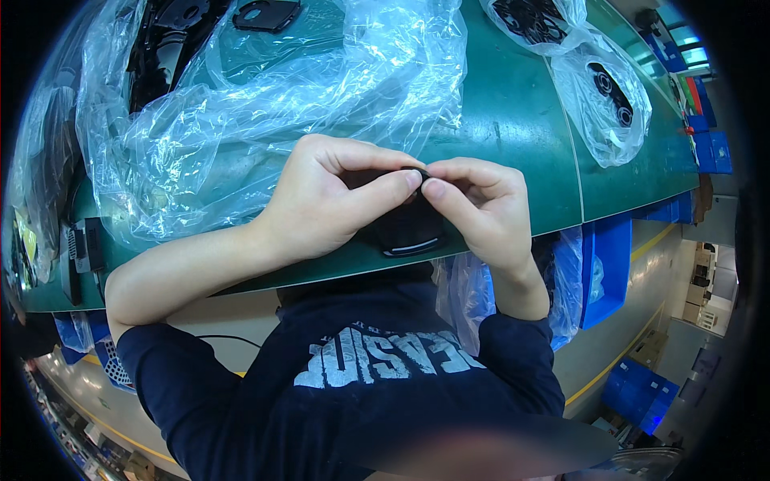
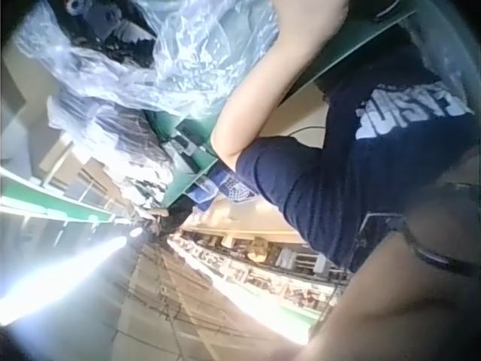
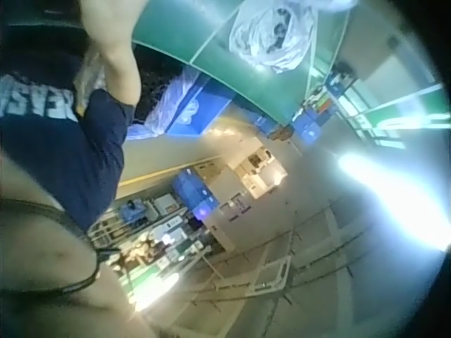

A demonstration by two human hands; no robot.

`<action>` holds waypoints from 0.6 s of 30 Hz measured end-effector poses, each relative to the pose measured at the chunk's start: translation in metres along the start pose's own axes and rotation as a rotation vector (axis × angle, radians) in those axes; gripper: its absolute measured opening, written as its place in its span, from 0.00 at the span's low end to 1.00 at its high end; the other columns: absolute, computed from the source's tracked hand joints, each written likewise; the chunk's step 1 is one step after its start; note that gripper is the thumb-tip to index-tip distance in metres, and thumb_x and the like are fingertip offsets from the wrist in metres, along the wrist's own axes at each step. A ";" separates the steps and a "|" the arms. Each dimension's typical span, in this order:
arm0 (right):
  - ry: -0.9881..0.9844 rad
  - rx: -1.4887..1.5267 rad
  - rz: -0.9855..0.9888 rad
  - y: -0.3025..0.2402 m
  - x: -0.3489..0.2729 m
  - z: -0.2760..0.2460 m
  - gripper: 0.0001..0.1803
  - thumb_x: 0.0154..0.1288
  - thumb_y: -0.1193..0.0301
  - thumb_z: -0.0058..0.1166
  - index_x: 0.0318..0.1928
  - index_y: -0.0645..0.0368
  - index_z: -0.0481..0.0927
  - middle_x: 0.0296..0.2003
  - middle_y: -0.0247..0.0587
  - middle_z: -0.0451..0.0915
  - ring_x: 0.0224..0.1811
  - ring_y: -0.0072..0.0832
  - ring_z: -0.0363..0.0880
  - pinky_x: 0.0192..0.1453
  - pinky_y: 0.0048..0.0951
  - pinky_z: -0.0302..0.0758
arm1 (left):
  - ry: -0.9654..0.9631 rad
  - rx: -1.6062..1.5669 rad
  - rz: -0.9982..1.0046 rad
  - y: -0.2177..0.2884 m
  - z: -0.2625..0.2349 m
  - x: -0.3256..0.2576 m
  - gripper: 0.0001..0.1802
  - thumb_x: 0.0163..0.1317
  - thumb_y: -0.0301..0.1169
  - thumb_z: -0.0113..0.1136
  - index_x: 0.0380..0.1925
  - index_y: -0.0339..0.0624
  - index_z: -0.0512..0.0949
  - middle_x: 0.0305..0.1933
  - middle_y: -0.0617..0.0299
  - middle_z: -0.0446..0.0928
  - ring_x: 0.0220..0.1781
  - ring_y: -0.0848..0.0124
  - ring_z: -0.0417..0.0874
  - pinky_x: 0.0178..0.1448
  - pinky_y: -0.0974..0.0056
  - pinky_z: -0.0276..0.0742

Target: The person assembles black plastic lighting fixture components by hand, snapping retaining rings onto circular fixture bases.

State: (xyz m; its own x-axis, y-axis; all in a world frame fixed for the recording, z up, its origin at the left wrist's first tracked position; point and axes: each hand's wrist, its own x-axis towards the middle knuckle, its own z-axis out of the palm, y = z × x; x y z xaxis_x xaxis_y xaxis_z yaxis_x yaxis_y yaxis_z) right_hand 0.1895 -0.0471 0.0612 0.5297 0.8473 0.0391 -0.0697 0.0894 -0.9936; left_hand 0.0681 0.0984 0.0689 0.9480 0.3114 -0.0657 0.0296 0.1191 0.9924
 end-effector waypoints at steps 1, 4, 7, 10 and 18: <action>0.003 -0.001 0.000 -0.001 0.002 -0.003 0.06 0.59 0.79 0.57 0.36 0.70 0.80 0.31 0.39 0.82 0.32 0.18 0.78 0.37 0.17 0.74 | -0.011 0.054 0.031 0.000 0.000 0.000 0.10 0.59 0.25 0.57 0.38 0.31 0.81 0.34 0.56 0.81 0.36 0.75 0.80 0.42 0.72 0.75; -0.127 -0.309 -0.129 -0.003 0.005 -0.011 0.08 0.61 0.76 0.56 0.36 0.71 0.80 0.30 0.39 0.82 0.32 0.17 0.77 0.36 0.16 0.73 | -0.053 0.067 0.048 -0.003 -0.001 0.002 0.12 0.60 0.26 0.57 0.42 0.31 0.79 0.35 0.57 0.80 0.37 0.75 0.80 0.43 0.72 0.75; -0.038 -0.194 -0.082 -0.003 0.004 -0.009 0.09 0.62 0.75 0.56 0.36 0.71 0.80 0.29 0.39 0.82 0.30 0.17 0.77 0.35 0.15 0.72 | -0.076 -0.065 0.080 -0.011 0.004 0.003 0.17 0.61 0.26 0.56 0.49 0.31 0.74 0.36 0.57 0.80 0.38 0.75 0.80 0.44 0.72 0.75; 0.119 -0.120 -0.136 -0.001 0.005 -0.011 0.08 0.61 0.75 0.56 0.36 0.70 0.81 0.29 0.38 0.82 0.30 0.16 0.76 0.33 0.15 0.71 | -0.075 -0.250 0.072 -0.008 0.008 0.004 0.20 0.62 0.26 0.55 0.54 0.30 0.70 0.36 0.58 0.80 0.38 0.76 0.79 0.43 0.72 0.75; 0.025 -0.170 -0.001 -0.008 0.007 -0.023 0.09 0.62 0.73 0.57 0.37 0.69 0.81 0.27 0.36 0.80 0.27 0.14 0.73 0.30 0.14 0.69 | -0.241 0.011 -0.106 -0.006 -0.001 0.003 0.16 0.62 0.27 0.56 0.48 0.30 0.73 0.35 0.61 0.80 0.35 0.81 0.77 0.41 0.75 0.73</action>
State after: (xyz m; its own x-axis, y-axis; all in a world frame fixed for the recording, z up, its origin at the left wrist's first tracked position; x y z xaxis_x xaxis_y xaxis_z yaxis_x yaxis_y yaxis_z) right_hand 0.2132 -0.0541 0.0668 0.5508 0.8337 0.0396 0.0733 -0.0011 -0.9973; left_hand 0.0706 0.1002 0.0630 0.9875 0.0642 -0.1437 0.1346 0.1283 0.9826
